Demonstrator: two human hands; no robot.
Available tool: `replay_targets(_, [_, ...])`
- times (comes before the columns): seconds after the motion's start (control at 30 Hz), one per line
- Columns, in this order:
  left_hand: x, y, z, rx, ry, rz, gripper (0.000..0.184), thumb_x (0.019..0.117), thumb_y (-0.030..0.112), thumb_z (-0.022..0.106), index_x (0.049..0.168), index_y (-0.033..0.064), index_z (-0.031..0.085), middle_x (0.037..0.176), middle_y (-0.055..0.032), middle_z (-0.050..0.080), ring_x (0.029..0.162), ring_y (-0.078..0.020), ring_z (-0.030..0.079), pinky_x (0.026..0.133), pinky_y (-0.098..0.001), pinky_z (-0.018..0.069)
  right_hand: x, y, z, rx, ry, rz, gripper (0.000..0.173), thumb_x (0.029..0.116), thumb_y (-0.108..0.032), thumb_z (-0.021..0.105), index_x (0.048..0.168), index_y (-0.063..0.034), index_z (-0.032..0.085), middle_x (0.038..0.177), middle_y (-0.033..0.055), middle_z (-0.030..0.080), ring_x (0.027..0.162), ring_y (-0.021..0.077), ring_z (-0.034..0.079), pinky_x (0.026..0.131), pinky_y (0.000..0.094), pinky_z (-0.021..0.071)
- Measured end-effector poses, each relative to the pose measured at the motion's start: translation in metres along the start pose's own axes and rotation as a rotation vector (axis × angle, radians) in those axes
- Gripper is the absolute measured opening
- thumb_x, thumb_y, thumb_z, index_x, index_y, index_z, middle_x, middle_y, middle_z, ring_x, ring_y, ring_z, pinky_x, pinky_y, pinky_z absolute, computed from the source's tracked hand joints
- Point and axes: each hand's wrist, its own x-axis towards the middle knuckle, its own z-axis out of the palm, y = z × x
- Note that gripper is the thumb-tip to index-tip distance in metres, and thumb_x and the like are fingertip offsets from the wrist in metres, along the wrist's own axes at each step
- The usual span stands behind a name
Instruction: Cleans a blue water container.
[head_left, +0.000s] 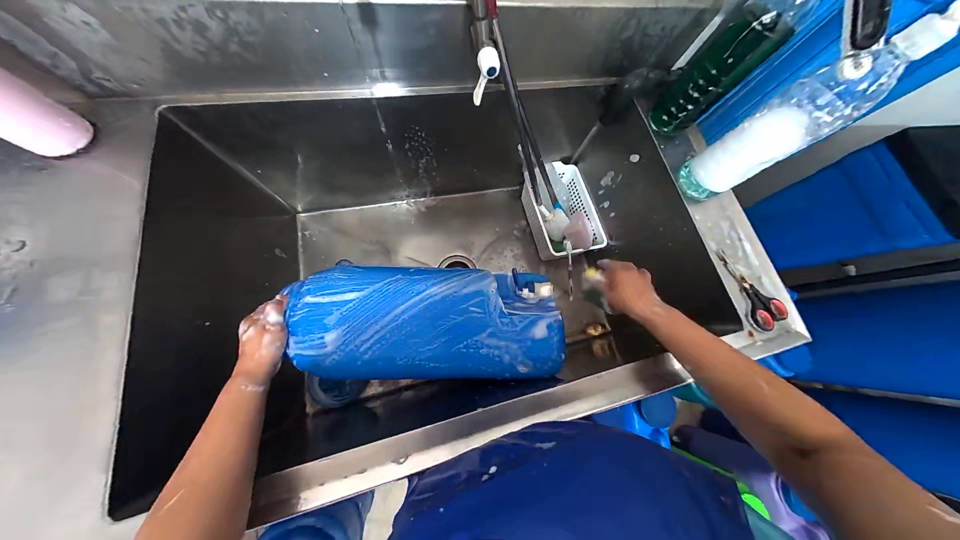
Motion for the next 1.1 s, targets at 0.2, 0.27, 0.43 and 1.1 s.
replay_targets(0.2, [-0.001,0.006,0.001,-0.019,-0.011,-0.017,0.051,0.1118,0.026,0.032,0.127,-0.0166,0.056,0.126,-0.0372,0.058,0.119,-0.0406,0.058,0.104,-0.0569,0.0411,-0.041,-0.064,0.037,-0.030,0.018,-0.250,0.033,0.1042,-0.002,0.044,0.128,0.0076,0.064,0.146,0.0237,0.055,0.141,0.0425,0.047,0.115,0.0582,0.0366])
replay_targets(0.27, [-0.004,0.004,0.000,-0.027,-0.029,-0.032,0.051,0.1119,0.026,0.032,0.127,-0.0157,0.056,0.127,-0.0363,0.058,0.120,-0.0406,0.057,0.103,-0.0573,0.0412,-0.054,-0.048,0.024,-0.045,-0.054,-0.168,0.033,0.1046,-0.004,0.046,0.131,0.0071,0.062,0.146,0.0252,0.054,0.139,0.0439,0.048,0.114,0.0588,0.0373])
replay_targets(0.43, [-0.005,0.006,0.000,-0.055,-0.054,-0.079,0.051,0.1122,0.029,0.033,0.128,-0.0132,0.057,0.126,-0.0346,0.058,0.118,-0.0409,0.057,0.101,-0.0598,0.0412,-0.027,-0.065,0.017,0.288,0.023,-0.067,0.037,0.1056,-0.010,0.053,0.138,0.0084,0.056,0.143,0.0287,0.055,0.131,0.0414,0.056,0.112,0.0542,0.0425])
replay_targets(1.1, [-0.019,0.023,-0.008,-0.642,-0.241,-0.326,0.029,0.1102,0.023,0.032,0.122,0.0114,0.056,0.094,0.0021,0.069,0.083,-0.0061,0.068,0.075,-0.0261,0.0571,0.090,-0.106,0.022,0.508,0.046,-0.086,0.043,0.1046,-0.010,0.054,0.145,0.0041,0.046,0.132,0.0336,0.059,0.124,0.0454,0.059,0.105,0.0603,0.0457])
